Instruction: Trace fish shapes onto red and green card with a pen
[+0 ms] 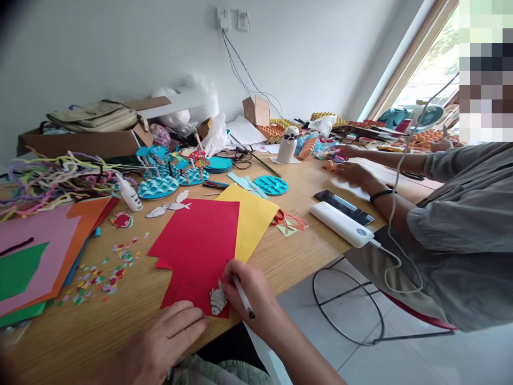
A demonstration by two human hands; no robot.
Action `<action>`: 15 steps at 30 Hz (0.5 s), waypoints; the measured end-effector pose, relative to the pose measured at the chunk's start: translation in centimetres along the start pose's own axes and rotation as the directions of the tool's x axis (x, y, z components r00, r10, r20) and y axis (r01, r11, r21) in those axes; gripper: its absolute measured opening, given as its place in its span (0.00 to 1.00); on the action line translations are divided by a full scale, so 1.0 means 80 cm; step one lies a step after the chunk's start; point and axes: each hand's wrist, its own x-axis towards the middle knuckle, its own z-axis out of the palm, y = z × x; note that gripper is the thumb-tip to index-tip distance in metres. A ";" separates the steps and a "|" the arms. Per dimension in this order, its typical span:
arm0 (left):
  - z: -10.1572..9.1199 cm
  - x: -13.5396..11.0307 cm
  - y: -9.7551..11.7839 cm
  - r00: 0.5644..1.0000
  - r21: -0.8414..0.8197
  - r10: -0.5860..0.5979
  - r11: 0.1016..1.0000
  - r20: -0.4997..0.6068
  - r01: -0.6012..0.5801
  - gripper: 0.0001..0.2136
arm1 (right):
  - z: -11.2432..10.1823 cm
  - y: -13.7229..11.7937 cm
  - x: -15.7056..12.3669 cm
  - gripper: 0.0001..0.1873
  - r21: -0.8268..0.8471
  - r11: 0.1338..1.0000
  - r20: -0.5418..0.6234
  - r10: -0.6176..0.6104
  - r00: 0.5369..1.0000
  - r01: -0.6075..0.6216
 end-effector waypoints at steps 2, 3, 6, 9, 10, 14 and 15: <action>0.016 -0.002 0.004 0.994 0.077 0.018 0.997 -0.107 -0.010 0.19 | -0.006 -0.009 -0.001 0.03 -0.063 0.998 0.026 -0.022 0.999 0.024; 0.021 -0.003 0.005 0.993 0.104 0.020 0.995 -0.119 -0.007 0.19 | -0.008 -0.012 -0.001 0.03 -0.083 0.996 0.046 -0.036 0.998 0.040; 0.019 -0.001 0.006 1.000 0.173 0.017 0.985 0.020 -0.021 0.19 | -0.013 -0.018 0.001 0.05 -0.137 0.987 0.098 -0.068 0.993 0.081; 0.006 0.002 0.006 0.970 0.198 0.009 0.978 0.242 -0.058 0.18 | -0.013 -0.018 0.005 0.07 -0.180 0.980 0.124 -0.061 0.990 0.083; 0.004 0.003 0.006 0.958 0.196 0.002 0.979 0.285 -0.060 0.17 | -0.012 -0.016 0.007 0.07 -0.193 0.977 0.127 -0.061 0.990 0.085; 0.010 -0.002 0.005 0.956 0.175 -0.014 0.984 0.292 -0.039 0.18 | -0.005 -0.006 0.011 0.08 -0.262 0.959 0.085 -0.090 0.992 0.109; 0.015 -0.005 0.004 0.964 0.173 -0.012 0.984 0.265 -0.035 0.18 | -0.003 -0.004 0.010 0.09 -0.276 0.955 0.074 -0.095 0.993 0.112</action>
